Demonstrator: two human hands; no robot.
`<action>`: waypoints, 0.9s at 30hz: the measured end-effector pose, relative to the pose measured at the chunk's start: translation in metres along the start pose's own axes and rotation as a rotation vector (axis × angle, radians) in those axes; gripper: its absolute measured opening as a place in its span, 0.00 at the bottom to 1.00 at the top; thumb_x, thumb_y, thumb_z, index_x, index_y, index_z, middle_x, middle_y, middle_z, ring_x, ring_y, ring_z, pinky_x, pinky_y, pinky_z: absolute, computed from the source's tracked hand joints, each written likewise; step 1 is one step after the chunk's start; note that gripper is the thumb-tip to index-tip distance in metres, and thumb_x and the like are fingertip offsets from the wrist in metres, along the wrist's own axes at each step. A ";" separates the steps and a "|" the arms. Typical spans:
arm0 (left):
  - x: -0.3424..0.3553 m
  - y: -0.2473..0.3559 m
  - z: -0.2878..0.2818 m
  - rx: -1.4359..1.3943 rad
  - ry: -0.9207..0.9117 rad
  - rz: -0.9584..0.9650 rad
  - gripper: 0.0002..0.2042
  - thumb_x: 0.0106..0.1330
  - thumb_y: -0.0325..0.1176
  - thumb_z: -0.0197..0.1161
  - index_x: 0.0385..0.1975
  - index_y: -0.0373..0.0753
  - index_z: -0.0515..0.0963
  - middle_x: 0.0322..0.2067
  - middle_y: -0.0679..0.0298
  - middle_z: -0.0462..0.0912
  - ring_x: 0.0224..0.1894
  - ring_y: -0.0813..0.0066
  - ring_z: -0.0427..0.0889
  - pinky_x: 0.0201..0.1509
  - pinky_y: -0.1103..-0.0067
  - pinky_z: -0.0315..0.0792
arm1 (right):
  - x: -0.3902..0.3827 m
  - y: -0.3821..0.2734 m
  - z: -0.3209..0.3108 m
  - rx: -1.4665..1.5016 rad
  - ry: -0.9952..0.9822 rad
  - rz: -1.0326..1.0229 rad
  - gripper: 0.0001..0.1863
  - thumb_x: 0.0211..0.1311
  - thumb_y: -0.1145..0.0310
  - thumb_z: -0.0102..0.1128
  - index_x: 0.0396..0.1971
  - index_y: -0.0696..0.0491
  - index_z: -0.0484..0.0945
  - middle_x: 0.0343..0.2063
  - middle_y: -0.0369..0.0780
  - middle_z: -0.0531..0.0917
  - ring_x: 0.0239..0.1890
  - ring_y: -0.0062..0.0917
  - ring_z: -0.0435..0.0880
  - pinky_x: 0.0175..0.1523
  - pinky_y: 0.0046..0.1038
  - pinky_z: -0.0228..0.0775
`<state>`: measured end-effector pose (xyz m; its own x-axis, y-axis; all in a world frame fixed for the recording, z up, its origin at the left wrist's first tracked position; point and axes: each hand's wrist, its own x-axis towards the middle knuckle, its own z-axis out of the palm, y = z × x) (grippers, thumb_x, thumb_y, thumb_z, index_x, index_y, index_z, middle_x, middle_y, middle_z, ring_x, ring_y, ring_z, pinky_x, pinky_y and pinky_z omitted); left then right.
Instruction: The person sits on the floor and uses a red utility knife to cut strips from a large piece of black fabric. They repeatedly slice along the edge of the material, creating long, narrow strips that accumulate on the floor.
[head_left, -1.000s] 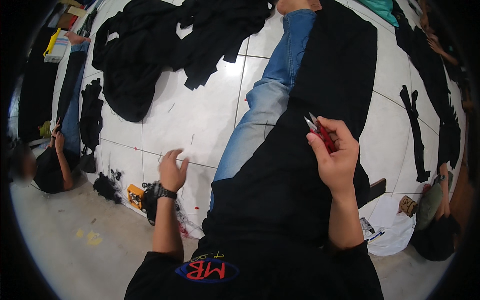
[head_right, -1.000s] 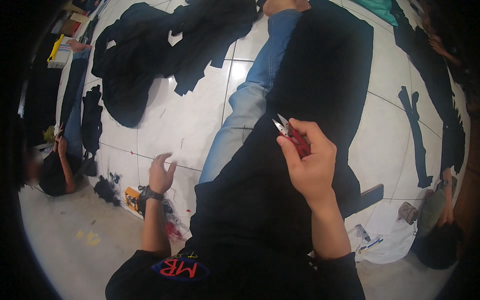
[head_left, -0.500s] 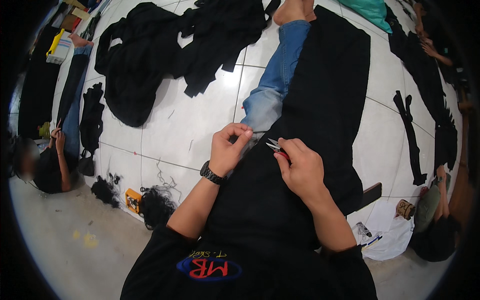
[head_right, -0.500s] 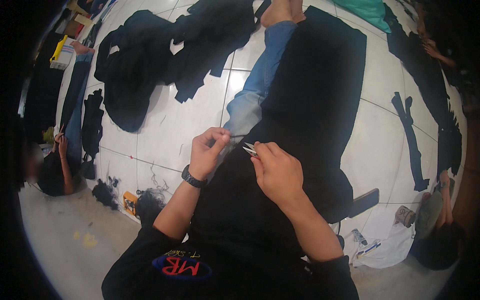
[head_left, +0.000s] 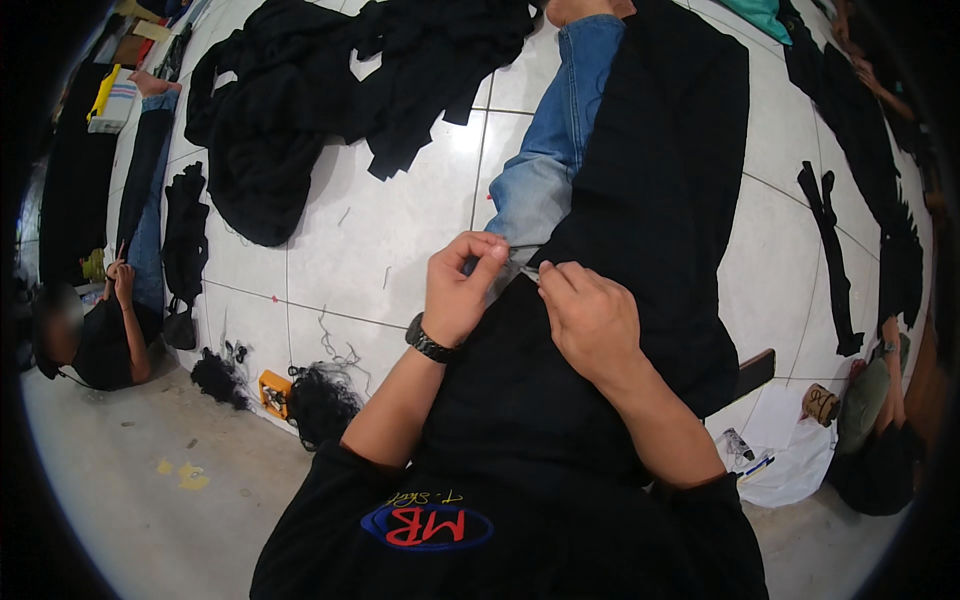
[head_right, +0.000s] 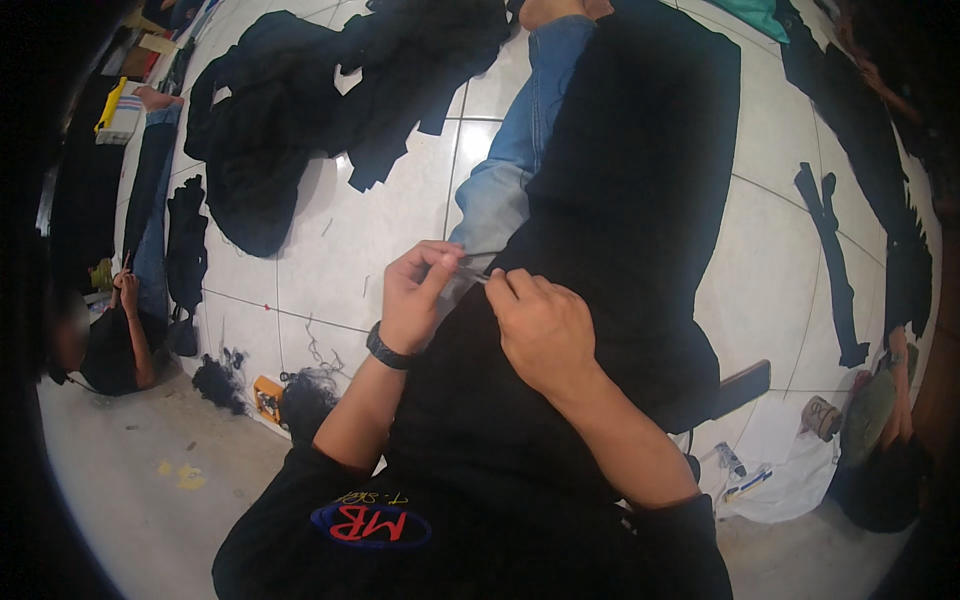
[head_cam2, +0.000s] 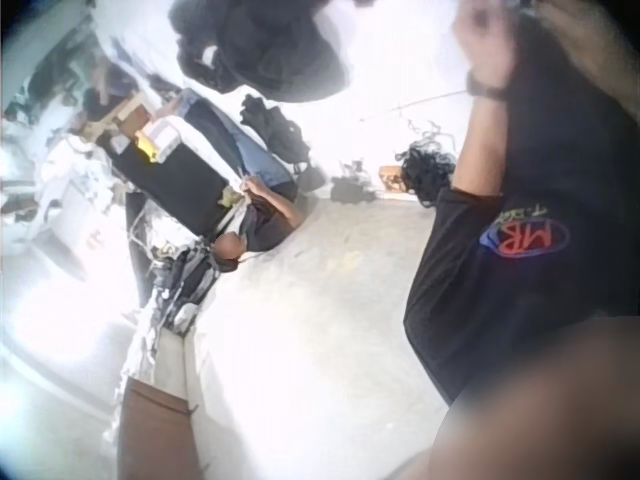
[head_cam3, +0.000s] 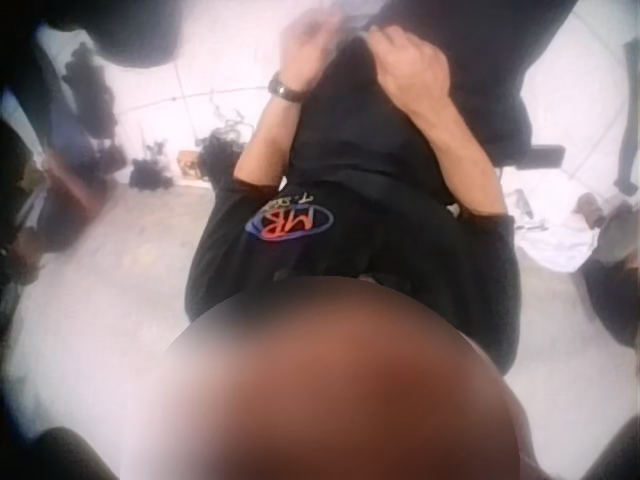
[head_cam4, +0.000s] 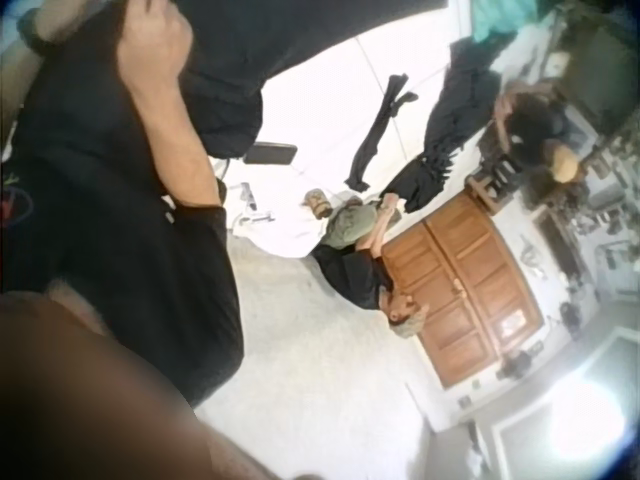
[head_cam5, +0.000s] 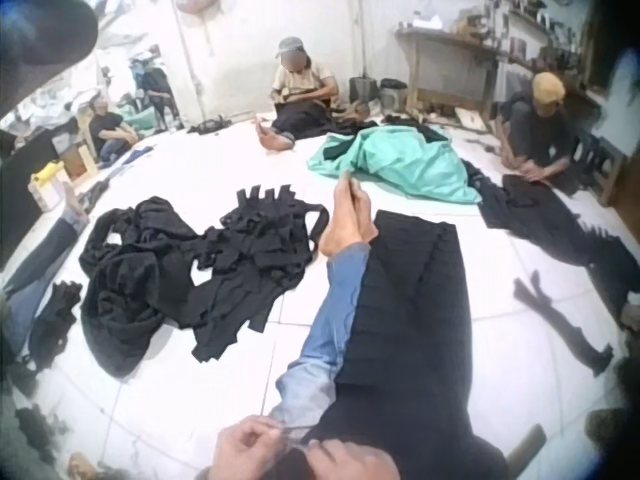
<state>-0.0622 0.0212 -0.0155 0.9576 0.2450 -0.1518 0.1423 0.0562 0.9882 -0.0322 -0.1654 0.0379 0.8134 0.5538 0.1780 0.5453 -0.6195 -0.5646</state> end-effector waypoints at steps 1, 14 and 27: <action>-0.002 -0.002 -0.010 0.054 0.025 0.008 0.07 0.67 0.28 0.64 0.29 0.32 0.79 0.39 0.60 0.85 0.42 0.76 0.80 0.51 0.78 0.72 | 0.000 -0.001 -0.004 0.025 0.010 0.013 0.10 0.58 0.73 0.61 0.39 0.59 0.80 0.29 0.41 0.81 0.30 0.34 0.83 0.34 0.33 0.76; -0.058 -0.021 -0.181 0.988 0.041 -0.115 0.21 0.62 0.35 0.67 0.53 0.34 0.76 0.52 0.51 0.80 0.60 0.54 0.75 0.65 0.62 0.66 | -0.008 0.052 -0.076 0.623 0.468 0.537 0.13 0.61 0.79 0.66 0.46 0.62 0.77 0.36 0.39 0.84 0.35 0.17 0.82 0.41 0.17 0.75; 0.084 -0.009 0.067 0.189 0.092 0.130 0.11 0.62 0.36 0.66 0.25 0.34 0.84 0.39 0.59 0.85 0.46 0.65 0.81 0.52 0.71 0.71 | 0.038 0.040 -0.052 -0.060 0.225 0.177 0.12 0.56 0.71 0.66 0.41 0.55 0.80 0.34 0.43 0.83 0.34 0.38 0.85 0.38 0.34 0.77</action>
<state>0.0339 -0.0230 -0.0358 0.9452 0.3260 -0.0157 0.0719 -0.1612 0.9843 0.0309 -0.1981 0.0634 0.9177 0.3008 0.2594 0.3966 -0.7308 -0.5556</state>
